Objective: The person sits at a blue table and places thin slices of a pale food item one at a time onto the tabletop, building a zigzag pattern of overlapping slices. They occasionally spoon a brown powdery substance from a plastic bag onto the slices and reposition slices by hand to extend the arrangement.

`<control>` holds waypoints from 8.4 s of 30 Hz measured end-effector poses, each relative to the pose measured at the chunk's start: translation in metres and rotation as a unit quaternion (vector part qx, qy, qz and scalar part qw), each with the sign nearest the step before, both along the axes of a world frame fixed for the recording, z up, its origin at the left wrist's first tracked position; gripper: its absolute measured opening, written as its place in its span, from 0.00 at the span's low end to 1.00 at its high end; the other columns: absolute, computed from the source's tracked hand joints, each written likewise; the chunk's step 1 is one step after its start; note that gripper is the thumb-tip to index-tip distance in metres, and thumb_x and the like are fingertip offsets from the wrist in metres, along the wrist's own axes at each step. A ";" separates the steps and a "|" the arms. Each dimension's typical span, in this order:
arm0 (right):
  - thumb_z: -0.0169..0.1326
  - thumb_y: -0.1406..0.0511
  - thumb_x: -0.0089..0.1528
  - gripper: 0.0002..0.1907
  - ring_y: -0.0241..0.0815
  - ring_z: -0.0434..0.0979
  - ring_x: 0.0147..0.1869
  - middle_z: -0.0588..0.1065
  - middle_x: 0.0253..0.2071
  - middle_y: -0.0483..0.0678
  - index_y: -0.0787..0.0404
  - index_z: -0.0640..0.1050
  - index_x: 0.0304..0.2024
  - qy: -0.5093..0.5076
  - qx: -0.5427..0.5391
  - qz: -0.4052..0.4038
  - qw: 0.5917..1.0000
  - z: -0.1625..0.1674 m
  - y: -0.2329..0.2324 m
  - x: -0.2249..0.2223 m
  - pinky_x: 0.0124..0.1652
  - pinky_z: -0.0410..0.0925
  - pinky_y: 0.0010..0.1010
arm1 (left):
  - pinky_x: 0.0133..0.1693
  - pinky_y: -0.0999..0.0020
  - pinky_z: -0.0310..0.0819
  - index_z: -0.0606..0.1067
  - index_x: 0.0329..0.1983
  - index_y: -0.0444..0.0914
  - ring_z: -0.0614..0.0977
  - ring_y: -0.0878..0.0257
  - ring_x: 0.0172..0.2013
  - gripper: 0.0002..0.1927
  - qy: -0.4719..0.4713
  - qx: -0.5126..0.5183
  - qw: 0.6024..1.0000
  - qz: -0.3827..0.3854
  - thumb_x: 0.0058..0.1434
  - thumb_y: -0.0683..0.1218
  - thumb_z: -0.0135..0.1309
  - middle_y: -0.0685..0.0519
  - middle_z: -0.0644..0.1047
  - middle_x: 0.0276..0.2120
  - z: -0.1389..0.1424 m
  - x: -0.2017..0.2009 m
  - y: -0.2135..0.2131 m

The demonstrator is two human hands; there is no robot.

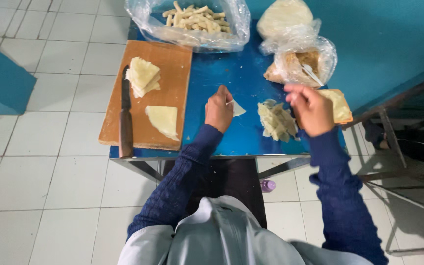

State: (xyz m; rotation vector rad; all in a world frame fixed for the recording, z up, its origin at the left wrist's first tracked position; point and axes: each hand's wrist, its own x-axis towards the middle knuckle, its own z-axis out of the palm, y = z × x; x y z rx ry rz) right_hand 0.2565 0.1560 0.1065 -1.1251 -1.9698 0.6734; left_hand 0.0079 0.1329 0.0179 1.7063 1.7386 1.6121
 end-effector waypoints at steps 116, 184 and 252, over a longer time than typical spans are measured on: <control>0.54 0.70 0.65 0.07 0.30 0.80 0.37 0.80 0.35 0.45 0.65 0.81 0.44 -0.062 -0.079 0.110 0.989 -0.037 0.026 0.043 0.39 0.72 0.22 | 0.44 0.50 0.68 0.72 0.39 0.32 0.69 0.44 0.45 0.16 0.165 -0.046 0.980 0.102 0.53 0.43 0.64 0.42 0.68 0.42 0.002 0.003 -0.138; 0.57 0.76 0.60 0.13 0.45 0.83 0.51 0.81 0.44 0.48 0.62 0.74 0.47 -0.034 0.034 0.103 0.994 -0.067 -0.090 -0.074 0.48 0.73 0.34 | 0.47 0.53 0.72 0.67 0.52 0.31 0.75 0.43 0.47 0.24 0.064 -0.010 0.992 -0.111 0.53 0.37 0.62 0.42 0.72 0.46 0.001 -0.006 -0.135; 0.52 0.72 0.58 0.31 0.54 0.70 0.57 0.67 0.66 0.49 0.50 0.72 0.65 -0.331 0.329 0.032 0.884 -0.076 -0.059 -0.118 0.50 0.62 0.46 | 0.50 0.52 0.70 0.71 0.55 0.28 0.74 0.45 0.49 0.16 0.282 -0.069 0.939 0.184 0.64 0.37 0.49 0.40 0.72 0.48 0.032 -0.108 -0.121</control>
